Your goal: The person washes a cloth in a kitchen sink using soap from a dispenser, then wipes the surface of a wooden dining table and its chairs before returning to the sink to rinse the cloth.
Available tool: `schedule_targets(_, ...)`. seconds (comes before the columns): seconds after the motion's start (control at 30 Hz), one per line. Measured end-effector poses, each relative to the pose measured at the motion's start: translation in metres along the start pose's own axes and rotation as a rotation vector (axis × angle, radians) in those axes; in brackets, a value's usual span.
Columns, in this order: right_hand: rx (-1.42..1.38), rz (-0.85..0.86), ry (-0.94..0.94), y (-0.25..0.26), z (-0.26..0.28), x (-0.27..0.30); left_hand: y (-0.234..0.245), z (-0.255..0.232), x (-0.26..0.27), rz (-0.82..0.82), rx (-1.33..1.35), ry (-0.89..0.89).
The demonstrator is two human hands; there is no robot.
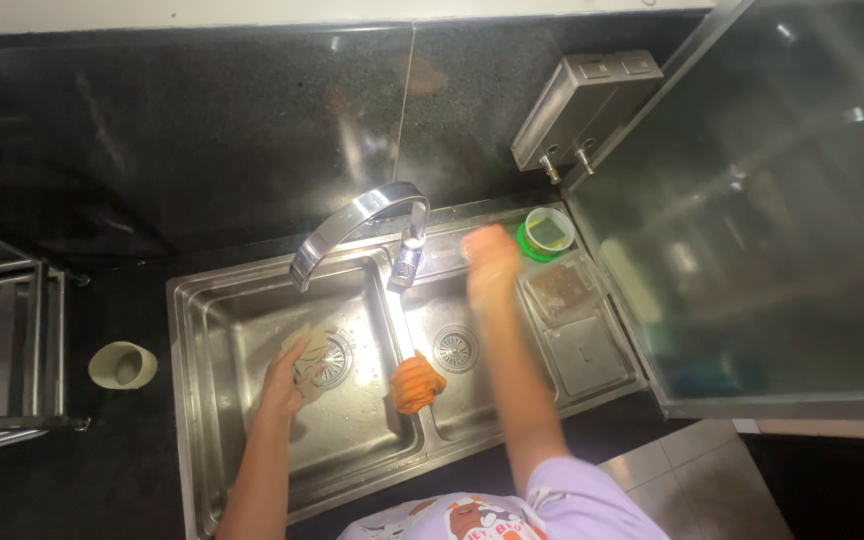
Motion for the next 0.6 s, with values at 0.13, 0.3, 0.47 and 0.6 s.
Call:
schedule_targets(0.13,0.226,0.203,-0.389,-0.071,-0.064,0.181,-0.024,-0.008,0.018,0.154,-0.090,-0.060)
schedule_targets(0.3,0.222,0.199,-0.597,-0.104,-0.142,0.290,-0.035,0.010,-0.008,0.172,-0.358,-0.230)
schedule_targets(0.47,0.636,0.416,-0.547,-0.104,-0.201,0.284,-0.011,0.048,-0.042,-0.135,0.043,-0.063)
schedule_targets(0.6,0.563,0.298,-0.967,-0.078,-0.224,0.281,-0.032,0.061,-0.018,0.173,-0.020,-0.369)
Point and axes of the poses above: each hand's wrist, its own x-axis away from the middle knuckle, its own y-axis out of the back of the hand, z = x × y, the point moved 8 cm from there along -x, towards the middle knuckle, and after that the axes turned 12 degrees about -z, right-handed, at the moved point
